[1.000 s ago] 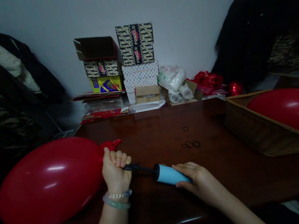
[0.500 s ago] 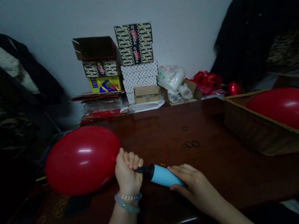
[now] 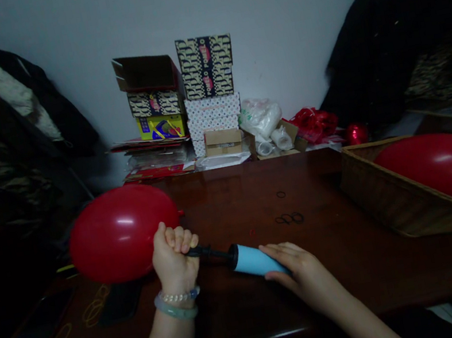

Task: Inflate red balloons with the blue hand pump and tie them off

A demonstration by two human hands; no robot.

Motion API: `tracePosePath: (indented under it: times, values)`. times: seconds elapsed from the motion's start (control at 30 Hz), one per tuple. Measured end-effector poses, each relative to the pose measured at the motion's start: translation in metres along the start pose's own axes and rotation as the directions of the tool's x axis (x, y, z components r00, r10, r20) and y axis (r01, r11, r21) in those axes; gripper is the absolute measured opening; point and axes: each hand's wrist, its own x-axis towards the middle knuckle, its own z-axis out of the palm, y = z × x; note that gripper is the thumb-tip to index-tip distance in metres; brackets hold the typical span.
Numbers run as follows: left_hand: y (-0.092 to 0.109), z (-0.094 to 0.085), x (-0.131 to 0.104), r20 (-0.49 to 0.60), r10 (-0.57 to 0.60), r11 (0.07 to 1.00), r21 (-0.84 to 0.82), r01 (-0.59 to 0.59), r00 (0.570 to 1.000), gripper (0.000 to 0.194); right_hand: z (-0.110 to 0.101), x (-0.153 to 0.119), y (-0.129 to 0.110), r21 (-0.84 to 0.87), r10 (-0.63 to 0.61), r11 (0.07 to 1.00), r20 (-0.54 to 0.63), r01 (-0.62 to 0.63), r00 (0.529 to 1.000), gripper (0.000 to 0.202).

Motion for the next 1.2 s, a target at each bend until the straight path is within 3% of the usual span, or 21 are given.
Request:
tracePosePath:
  times: [0.3,0.73,1.0,1.2]
  values:
    - [0.009,-0.004,0.005,-0.006,0.049,0.999,0.007,-0.049,0.999,0.047,0.008,-0.004,0.006,-0.083,-0.016,0.996,-0.046,0.012,0.999,0.046]
    - [-0.03,0.009,-0.015,0.045,-0.058,0.997,0.055,0.056,0.997,0.05,0.029,-0.008,-0.01,-0.137,-0.075,0.989,-0.175,0.052,0.982,0.044]
    - [-0.01,0.005,-0.007,0.045,0.047,0.998,0.043,-0.049,0.998,0.05,0.028,-0.004,-0.004,-0.1,-0.053,0.994,-0.166,0.036,0.985,0.05]
    - [0.007,-0.002,0.002,0.06,0.099,0.995,0.02,-0.101,0.993,0.054,0.022,-0.002,0.008,-0.128,-0.102,0.989,-0.222,0.074,0.97,0.049]
